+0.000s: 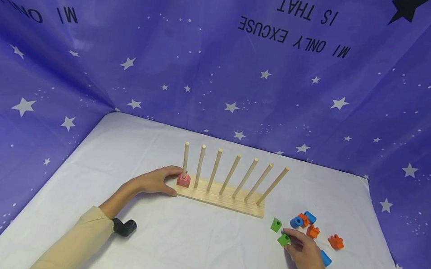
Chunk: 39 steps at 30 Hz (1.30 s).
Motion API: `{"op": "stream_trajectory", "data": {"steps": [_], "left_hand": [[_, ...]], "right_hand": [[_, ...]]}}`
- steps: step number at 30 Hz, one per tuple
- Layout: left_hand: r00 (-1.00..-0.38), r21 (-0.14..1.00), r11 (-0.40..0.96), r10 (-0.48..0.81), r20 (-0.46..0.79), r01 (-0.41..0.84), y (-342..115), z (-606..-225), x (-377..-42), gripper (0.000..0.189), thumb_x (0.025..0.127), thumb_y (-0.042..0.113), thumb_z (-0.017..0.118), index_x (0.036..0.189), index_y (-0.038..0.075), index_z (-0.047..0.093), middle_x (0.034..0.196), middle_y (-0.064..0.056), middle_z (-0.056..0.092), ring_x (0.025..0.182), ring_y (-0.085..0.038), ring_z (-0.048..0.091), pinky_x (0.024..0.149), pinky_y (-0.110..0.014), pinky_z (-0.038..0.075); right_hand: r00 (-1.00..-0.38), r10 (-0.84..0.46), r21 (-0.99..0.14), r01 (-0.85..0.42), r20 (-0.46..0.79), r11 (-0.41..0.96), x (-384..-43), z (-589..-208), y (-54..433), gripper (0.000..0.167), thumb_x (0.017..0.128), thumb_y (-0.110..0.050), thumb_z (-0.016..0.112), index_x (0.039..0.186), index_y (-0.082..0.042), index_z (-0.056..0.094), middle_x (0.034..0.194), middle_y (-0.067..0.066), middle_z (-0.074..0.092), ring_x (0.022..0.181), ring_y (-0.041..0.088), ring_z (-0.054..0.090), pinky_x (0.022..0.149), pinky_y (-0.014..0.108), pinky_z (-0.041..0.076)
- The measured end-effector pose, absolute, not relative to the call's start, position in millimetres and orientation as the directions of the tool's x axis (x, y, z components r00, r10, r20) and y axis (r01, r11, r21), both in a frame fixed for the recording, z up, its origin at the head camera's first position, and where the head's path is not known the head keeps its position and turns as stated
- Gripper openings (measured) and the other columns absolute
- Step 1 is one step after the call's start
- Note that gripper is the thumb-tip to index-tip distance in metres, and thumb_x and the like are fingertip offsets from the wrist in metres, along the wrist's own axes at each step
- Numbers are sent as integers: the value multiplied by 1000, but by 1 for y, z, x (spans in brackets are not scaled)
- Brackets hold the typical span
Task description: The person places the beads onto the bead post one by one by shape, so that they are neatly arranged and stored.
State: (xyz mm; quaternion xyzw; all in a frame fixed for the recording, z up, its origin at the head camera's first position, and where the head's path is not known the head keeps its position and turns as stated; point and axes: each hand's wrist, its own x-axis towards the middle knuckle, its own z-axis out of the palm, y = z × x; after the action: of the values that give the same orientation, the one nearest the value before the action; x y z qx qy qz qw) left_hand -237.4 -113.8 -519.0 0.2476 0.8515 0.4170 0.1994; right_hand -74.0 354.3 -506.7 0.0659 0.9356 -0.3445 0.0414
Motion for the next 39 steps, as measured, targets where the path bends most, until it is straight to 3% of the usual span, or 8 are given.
{"op": "stream_trajectory", "data": {"steps": [4,8,16,20,30,39], "left_hand": [[-800,811,529,585,-133,252,-116,-519,-237,78,82,20,82,148,1,44,154,-22,37,143,-40,31,118,-55,20],[-799,809,532,585,-139,249,-116,-520,-238,79,82,21,82,148,2,44,154,-20,37,143,-38,31,118,-53,20],[-792,807,527,597,-128,268,-115,-521,-238,80,82,21,83,148,-1,44,153,-22,39,142,-40,32,118,-53,21],[-795,805,529,593,-124,269,-116,-520,-238,79,81,21,83,147,-1,44,152,-22,40,142,-40,32,118,-53,21],[-800,811,526,586,-128,255,-116,-521,-237,79,81,20,83,147,0,45,153,-21,40,142,-39,33,118,-53,21],[-802,815,522,584,-126,252,-115,-520,-236,79,81,20,83,147,0,45,153,-21,39,141,-38,35,118,-51,22]], "right_hand": [[-988,97,-611,150,-118,778,-76,-506,355,36,83,1,76,118,-7,71,111,11,68,99,27,64,81,35,58],[-985,117,-577,169,-127,799,-75,-508,355,33,82,-7,80,113,-9,72,94,0,65,88,17,59,73,26,52],[-991,112,-592,131,-68,795,-67,-509,351,30,80,-3,81,109,-8,73,97,0,69,91,19,65,75,25,56],[-997,70,-648,24,45,762,-67,-496,342,30,82,-1,80,110,-7,72,104,4,71,95,23,69,79,29,58],[-946,-77,-782,-305,315,543,-88,-435,286,31,83,5,77,113,1,71,108,8,70,96,9,66,79,20,56],[-859,-154,-767,-507,488,394,-116,-394,231,34,83,11,74,116,2,70,111,13,70,94,13,65,85,21,55]]}}
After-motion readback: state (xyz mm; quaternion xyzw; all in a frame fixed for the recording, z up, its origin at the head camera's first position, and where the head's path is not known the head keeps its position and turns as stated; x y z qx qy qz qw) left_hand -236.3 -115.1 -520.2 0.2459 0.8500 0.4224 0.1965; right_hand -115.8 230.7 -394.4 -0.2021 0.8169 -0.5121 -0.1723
